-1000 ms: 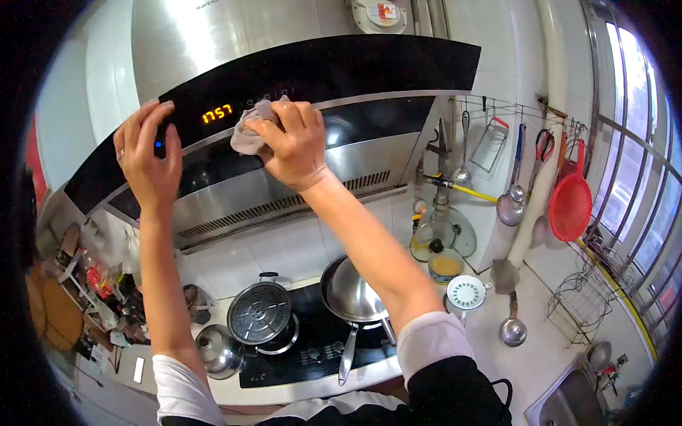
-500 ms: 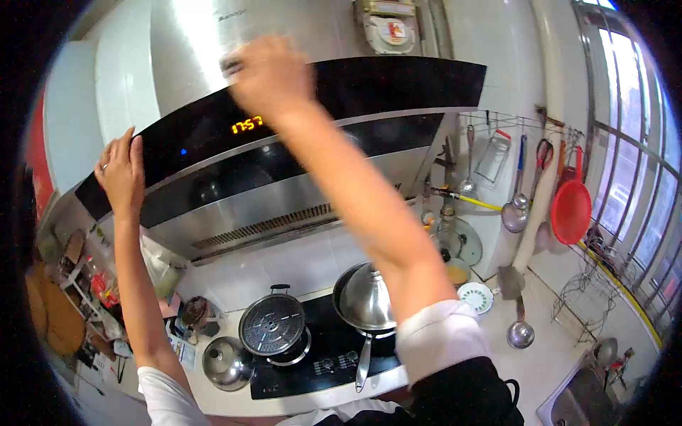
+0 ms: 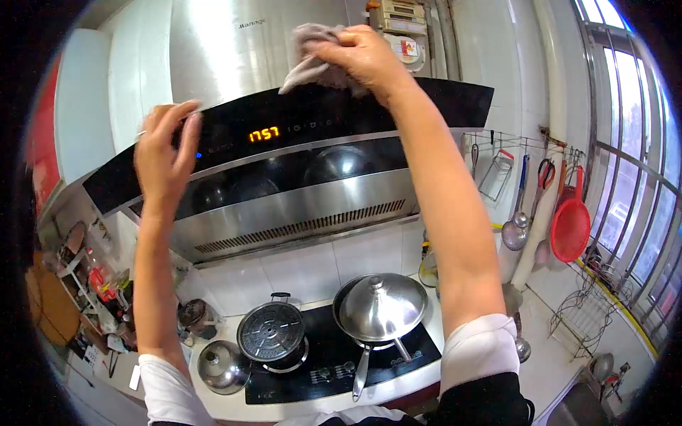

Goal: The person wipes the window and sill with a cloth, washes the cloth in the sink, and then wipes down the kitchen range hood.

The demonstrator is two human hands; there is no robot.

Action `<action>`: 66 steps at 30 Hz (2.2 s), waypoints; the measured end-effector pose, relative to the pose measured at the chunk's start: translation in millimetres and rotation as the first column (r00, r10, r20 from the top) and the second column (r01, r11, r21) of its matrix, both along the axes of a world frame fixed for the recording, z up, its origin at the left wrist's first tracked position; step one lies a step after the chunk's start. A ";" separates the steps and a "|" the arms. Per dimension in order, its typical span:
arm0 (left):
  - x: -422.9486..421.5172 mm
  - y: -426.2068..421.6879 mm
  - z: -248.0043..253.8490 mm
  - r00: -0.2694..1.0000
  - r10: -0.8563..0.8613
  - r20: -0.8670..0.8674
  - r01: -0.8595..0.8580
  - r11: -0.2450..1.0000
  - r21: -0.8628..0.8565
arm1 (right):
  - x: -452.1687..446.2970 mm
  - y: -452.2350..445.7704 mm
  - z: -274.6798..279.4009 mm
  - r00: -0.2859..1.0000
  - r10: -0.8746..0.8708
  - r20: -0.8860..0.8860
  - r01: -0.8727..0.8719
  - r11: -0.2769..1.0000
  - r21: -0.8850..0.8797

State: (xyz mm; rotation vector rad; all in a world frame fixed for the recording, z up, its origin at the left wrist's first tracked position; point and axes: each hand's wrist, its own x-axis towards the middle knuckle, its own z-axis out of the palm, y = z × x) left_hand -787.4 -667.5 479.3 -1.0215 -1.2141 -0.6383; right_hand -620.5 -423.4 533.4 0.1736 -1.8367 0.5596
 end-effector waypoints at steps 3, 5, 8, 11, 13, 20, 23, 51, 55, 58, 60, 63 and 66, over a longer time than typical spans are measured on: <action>39.8 29.3 -2.6 0.819 -0.397 0.415 0.468 0.880 -0.082 | -19.9 -20.1 2.1 0.958 0.287 0.023 -0.288 0.951 0.108; 41.7 47.7 -3.1 0.721 -0.566 0.399 0.625 0.781 -0.021 | -22.2 -32.3 1.7 0.935 0.343 0.092 -0.349 0.935 0.066; 38.3 47.3 0.2 0.682 -0.603 0.413 0.645 0.763 0.049 | -25.3 -49.6 -3.0 0.910 0.392 0.134 -0.396 0.918 -0.001; 23.8 31.6 9.1 0.376 -0.607 0.700 0.854 0.521 -0.007 | -32.6 -47.8 -2.3 0.829 0.528 0.181 -0.511 0.849 -0.134; 12.5 21.5 14.1 0.249 -0.608 0.753 0.898 0.436 0.055 | -21.6 -60.0 -6.6 0.780 0.581 0.231 -0.541 0.812 -0.217; 5.8 -3.4 18.4 0.085 -0.685 0.723 0.914 0.342 0.217 | -17.5 -48.8 -3.3 0.768 0.497 0.403 -0.466 0.866 -0.181; 10.4 -10.4 10.3 0.058 -0.666 0.744 0.920 0.325 0.220 | -28.6 -41.5 0.9 0.866 0.435 0.245 -0.409 0.900 -0.151; -112.9 30.3 173.1 0.834 0.301 0.463 -0.461 0.841 0.282 | 24.3 9.6 -29.3 0.964 0.242 -0.114 -0.259 0.949 -0.178; -88.2 102.8 153.8 0.792 0.384 0.475 -0.323 0.923 -0.209 | 35.2 10.5 -35.5 0.961 0.249 -0.117 -0.266 0.951 -0.161; -53.9 160.1 152.0 0.836 0.548 -0.004 -0.473 0.718 -0.511 | 38.5 5.2 -39.1 0.952 0.274 -0.140 -0.287 0.954 -0.089; -44.8 177.3 123.5 0.908 0.371 -0.196 -0.419 0.819 -0.393 | 41.0 -1.4 -39.9 0.923 0.341 -0.178 -0.347 0.938 -0.002; -46.7 155.3 141.2 0.905 0.424 0.017 -0.358 0.783 -0.508 | 47.8 -9.8 -47.7 0.920 0.347 -0.184 -0.343 0.938 0.056; -115.6 89.8 152.9 0.857 0.471 0.211 -0.380 0.852 -0.359 | 53.1 -8.3 -56.2 0.908 0.372 -0.194 -0.362 0.928 0.085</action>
